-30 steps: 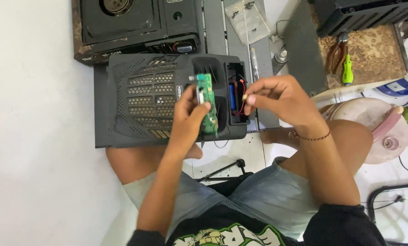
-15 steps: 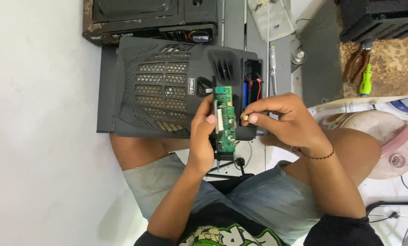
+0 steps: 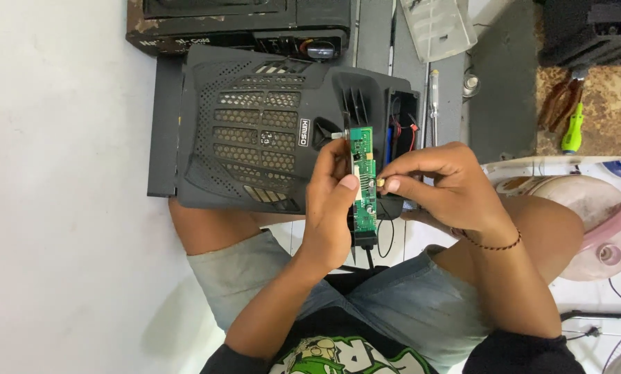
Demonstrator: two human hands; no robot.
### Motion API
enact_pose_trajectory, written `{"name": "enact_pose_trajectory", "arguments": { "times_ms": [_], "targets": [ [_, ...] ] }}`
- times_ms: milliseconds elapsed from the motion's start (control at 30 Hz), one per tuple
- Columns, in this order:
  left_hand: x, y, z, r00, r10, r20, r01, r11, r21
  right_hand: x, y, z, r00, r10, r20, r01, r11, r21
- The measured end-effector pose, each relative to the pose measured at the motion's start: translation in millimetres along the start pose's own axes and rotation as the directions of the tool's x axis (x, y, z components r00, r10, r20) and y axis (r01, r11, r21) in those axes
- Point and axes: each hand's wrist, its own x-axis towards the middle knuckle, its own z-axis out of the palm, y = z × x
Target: Assembling a portable speaker by connecting internal wiring to a circuit board and securing the board with screws.
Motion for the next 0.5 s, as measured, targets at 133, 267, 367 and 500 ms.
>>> {"name": "enact_pose_trajectory", "arguments": {
  "times_ms": [133, 267, 367, 500],
  "targets": [
    [0.3, -0.4, -0.3, 1.000, 0.012, 0.002, -0.012, 1.000, 0.008, -1.6, -3.1, 0.3, 1.000, 0.010, -0.007, -0.010, 0.999, -0.036],
    [0.7, 4.1, 1.5, 1.000, -0.024, -0.016, 0.024, 1.000, -0.014, -2.3, -11.4, 3.9, 0.997, 0.042, -0.059, -0.046, 0.997, -0.060],
    [1.3, 2.7, -0.1, 0.999, -0.026, -0.019, 0.026, 0.999, -0.020, -1.8, -13.4, 5.9, 0.997, 0.019, -0.071, -0.024, 0.997, -0.068],
    [0.8, -1.7, 0.2, 1.000, -0.015, -0.019, 0.015, 1.000, 0.011, -3.1, -11.7, 7.5, 0.991, -0.052, -0.126, 0.035, 0.990, -0.135]
  ]
}}
